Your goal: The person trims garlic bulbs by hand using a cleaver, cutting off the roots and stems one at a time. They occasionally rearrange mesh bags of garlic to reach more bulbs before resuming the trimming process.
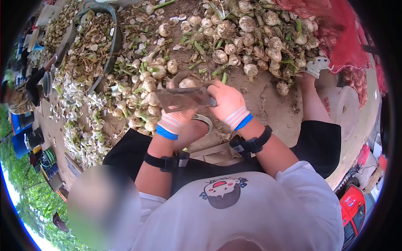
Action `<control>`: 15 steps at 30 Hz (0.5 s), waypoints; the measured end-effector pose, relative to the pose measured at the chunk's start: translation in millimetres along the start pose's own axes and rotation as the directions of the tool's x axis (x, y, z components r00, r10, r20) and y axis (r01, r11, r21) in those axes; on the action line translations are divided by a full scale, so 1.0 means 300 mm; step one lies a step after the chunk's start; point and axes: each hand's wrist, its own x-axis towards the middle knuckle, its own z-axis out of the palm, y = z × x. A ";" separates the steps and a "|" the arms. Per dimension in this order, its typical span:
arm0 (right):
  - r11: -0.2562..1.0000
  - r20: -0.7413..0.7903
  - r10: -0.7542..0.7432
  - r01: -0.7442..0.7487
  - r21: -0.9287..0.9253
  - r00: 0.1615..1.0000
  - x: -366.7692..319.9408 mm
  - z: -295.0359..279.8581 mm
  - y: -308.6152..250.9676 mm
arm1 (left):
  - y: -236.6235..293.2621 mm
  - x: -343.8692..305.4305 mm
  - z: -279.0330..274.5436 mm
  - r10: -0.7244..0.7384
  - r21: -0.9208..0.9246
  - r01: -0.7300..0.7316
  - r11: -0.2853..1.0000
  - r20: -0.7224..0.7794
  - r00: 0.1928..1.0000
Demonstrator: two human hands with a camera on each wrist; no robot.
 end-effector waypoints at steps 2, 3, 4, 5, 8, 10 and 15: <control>0.999 0.058 0.021 -0.018 -0.046 0.998 -0.008 -0.022 -0.027 | -0.001 -0.008 -0.017 0.054 0.210 -0.061 0.976 0.038 0.998; 0.996 0.115 0.046 -0.037 -0.083 0.992 -0.013 -0.028 -0.037 | 0.004 -0.009 -0.022 0.022 0.180 -0.019 0.984 -0.020 1.000; 0.996 0.111 0.047 -0.038 -0.082 0.993 -0.020 -0.027 -0.041 | 0.010 -0.012 -0.024 -0.013 0.149 0.024 0.989 -0.075 0.997; 0.997 0.117 0.025 -0.016 -0.082 0.993 -0.026 -0.024 -0.043 | 0.017 -0.013 -0.021 -0.012 0.152 0.023 0.988 -0.070 0.997; 0.994 0.084 0.059 -0.051 -0.093 0.995 -0.033 0.011 -0.011 | 0.064 -0.012 0.003 0.165 0.494 -0.097 0.864 -0.095 0.982; 0.942 0.101 0.329 -0.319 -0.105 0.939 -0.016 -0.009 0.050 | 0.121 -0.024 0.030 -0.017 0.678 0.124 0.725 -0.161 0.987; 0.732 0.105 0.589 -0.584 0.350 0.801 -0.045 0.043 0.153 | 0.056 0.008 -0.013 0.050 0.490 0.046 0.871 -0.181 0.982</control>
